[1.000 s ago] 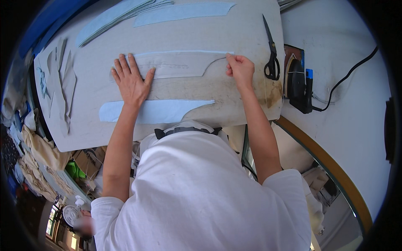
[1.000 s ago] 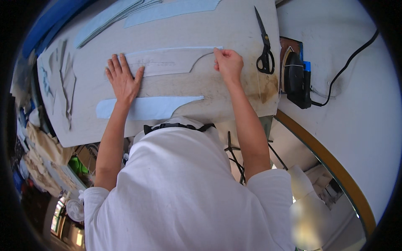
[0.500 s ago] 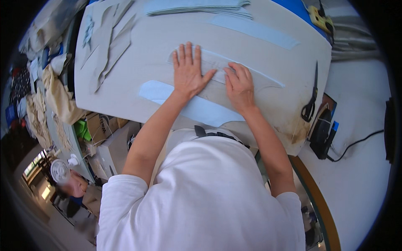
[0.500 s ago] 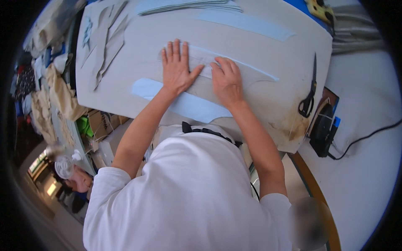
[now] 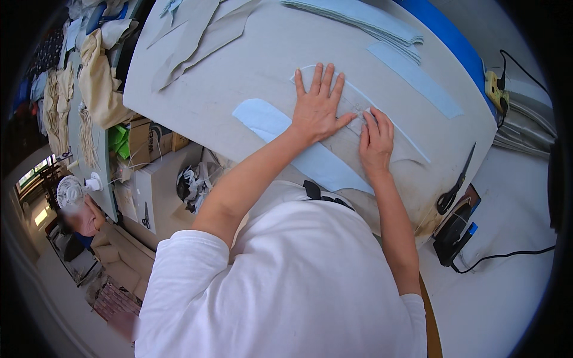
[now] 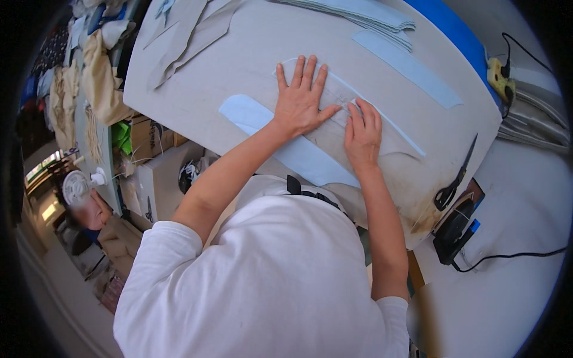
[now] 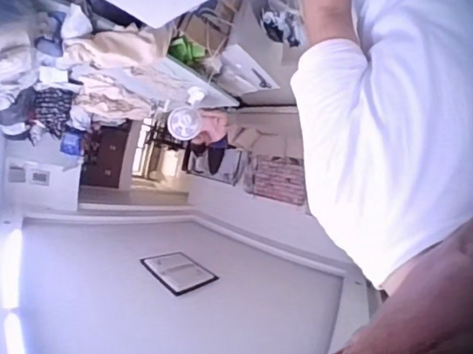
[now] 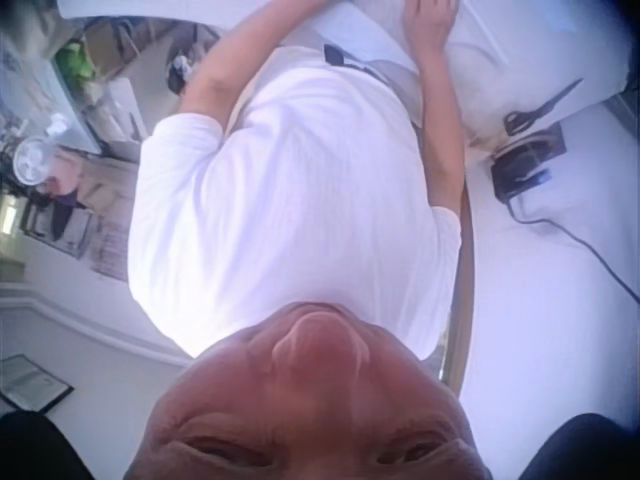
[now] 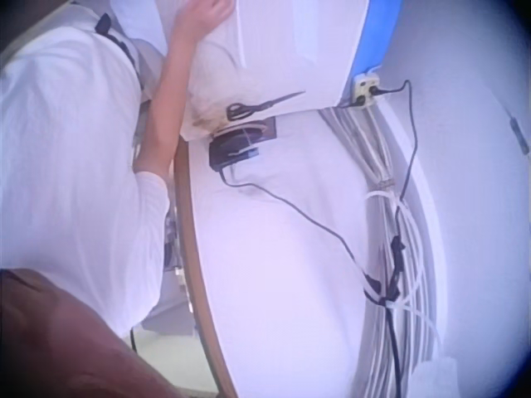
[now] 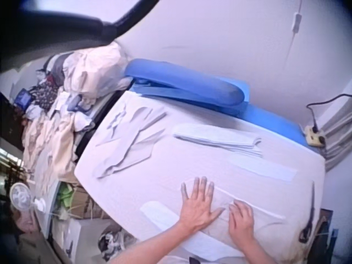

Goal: The person uses shears to cut light blue fabric pieces on a white worktable. They repeatedly place a paper pattern on the fabric, align it, and cut along the pattern's edge. After each cut, the person removes the pattern and sets the cut fabric piece aside before repeating the process with the next piece.

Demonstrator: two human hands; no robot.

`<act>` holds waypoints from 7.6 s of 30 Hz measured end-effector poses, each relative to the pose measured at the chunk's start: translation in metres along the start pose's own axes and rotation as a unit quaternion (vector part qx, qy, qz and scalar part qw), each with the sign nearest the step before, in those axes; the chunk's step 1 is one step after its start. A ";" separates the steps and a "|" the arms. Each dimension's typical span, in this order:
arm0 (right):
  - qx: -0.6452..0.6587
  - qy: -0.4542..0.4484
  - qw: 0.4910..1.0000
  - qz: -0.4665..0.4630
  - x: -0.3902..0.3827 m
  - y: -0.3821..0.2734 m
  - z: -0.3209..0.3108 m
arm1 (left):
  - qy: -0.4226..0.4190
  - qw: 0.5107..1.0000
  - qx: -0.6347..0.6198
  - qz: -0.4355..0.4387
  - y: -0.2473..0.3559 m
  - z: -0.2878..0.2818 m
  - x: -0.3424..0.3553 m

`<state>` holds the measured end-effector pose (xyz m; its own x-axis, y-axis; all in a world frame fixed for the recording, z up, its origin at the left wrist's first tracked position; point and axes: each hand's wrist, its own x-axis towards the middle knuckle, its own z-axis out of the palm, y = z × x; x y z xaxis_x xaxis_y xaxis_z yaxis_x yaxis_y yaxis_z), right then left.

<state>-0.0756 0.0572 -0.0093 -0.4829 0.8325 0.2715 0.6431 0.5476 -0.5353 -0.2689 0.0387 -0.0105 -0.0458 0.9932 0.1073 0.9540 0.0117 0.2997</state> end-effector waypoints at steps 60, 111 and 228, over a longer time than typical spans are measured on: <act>0.331 0.231 0.763 0.506 -0.079 0.082 -0.085 | 0.019 0.997 0.074 0.013 -0.007 0.013 0.002; 0.183 0.105 0.818 0.535 -0.053 0.082 -0.091 | 0.007 0.998 0.069 -0.001 -0.002 0.008 0.002; 0.096 -0.101 0.949 0.282 -0.033 0.001 -0.093 | 0.109 0.989 -0.064 -0.070 -0.061 -0.060 -0.132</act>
<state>-0.0038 0.0381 0.0559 -0.2108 0.9448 -0.2508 0.7224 -0.0223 -0.6911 -0.3389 -0.1004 0.0134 -0.2514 0.9341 0.2534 0.8887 0.1191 0.4427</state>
